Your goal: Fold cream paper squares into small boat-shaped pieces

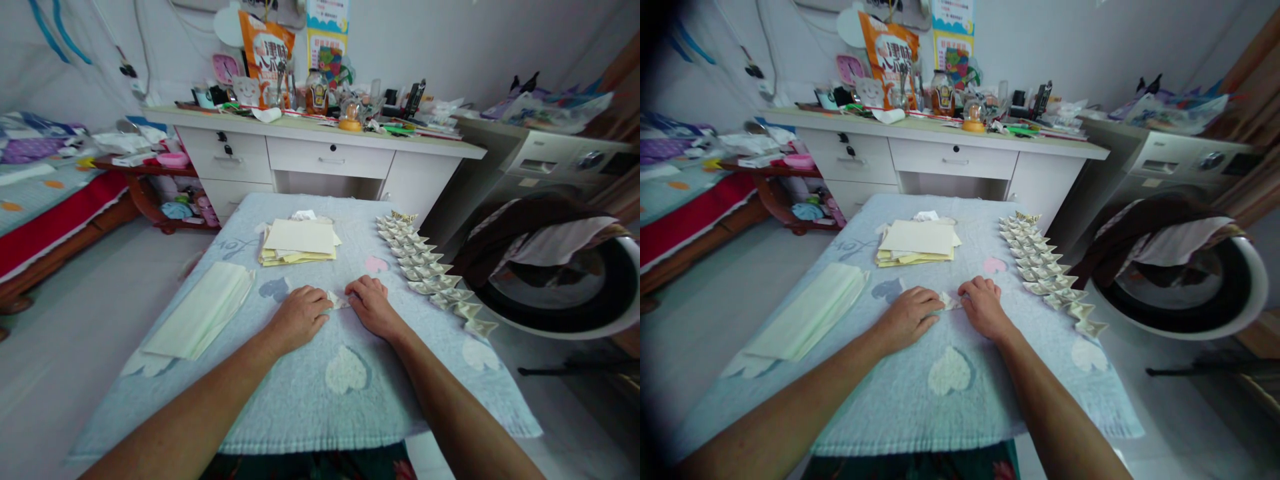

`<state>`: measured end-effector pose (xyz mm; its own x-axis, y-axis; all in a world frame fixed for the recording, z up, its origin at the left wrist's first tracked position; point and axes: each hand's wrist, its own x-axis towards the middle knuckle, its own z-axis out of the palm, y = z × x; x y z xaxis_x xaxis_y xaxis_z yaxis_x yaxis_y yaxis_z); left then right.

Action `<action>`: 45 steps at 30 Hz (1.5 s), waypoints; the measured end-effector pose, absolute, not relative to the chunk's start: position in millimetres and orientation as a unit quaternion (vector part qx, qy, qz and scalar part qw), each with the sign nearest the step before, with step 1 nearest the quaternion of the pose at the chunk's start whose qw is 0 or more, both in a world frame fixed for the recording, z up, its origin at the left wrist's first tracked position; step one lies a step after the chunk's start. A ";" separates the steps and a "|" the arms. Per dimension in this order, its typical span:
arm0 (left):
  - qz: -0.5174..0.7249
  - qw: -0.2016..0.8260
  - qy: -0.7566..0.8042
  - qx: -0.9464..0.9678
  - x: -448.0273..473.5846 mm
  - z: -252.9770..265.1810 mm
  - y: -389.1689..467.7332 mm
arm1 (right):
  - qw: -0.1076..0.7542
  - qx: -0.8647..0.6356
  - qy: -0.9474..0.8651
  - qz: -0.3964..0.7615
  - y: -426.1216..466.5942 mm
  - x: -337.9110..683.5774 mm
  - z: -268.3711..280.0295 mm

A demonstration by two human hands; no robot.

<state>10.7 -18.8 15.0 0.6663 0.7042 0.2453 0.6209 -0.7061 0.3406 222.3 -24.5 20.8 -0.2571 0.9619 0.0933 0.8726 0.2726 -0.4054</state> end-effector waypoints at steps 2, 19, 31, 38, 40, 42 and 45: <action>0.182 0.122 0.367 0.904 11.3 16.6 -19.3 | 0.166 -0.571 -0.792 0.134 -26.8 221.0 21.5; 0.337 0.295 0.387 0.806 13.3 16.3 -16.5 | 0.302 -0.505 -0.786 0.190 -28.6 209.6 29.4; 0.393 0.385 0.404 0.731 8.8 17.4 -13.4 | 0.359 -0.468 -0.761 0.271 -30.0 204.1 26.0; 0.418 0.430 0.399 0.694 9.0 16.6 -11.8 | 0.347 -0.440 -0.770 0.306 -29.2 199.6 19.0; 0.419 0.462 0.402 0.670 9.9 16.7 -12.0 | 0.353 -0.437 -0.763 0.320 -29.9 198.9 19.2; 0.410 0.484 0.410 0.655 10.6 16.1 -12.4 | 0.360 -0.431 -0.757 0.334 -31.0 198.0 19.3; 0.396 0.500 0.418 0.647 11.0 13.5 -12.4 | 0.363 -0.423 -0.751 0.355 -32.3 196.6 18.1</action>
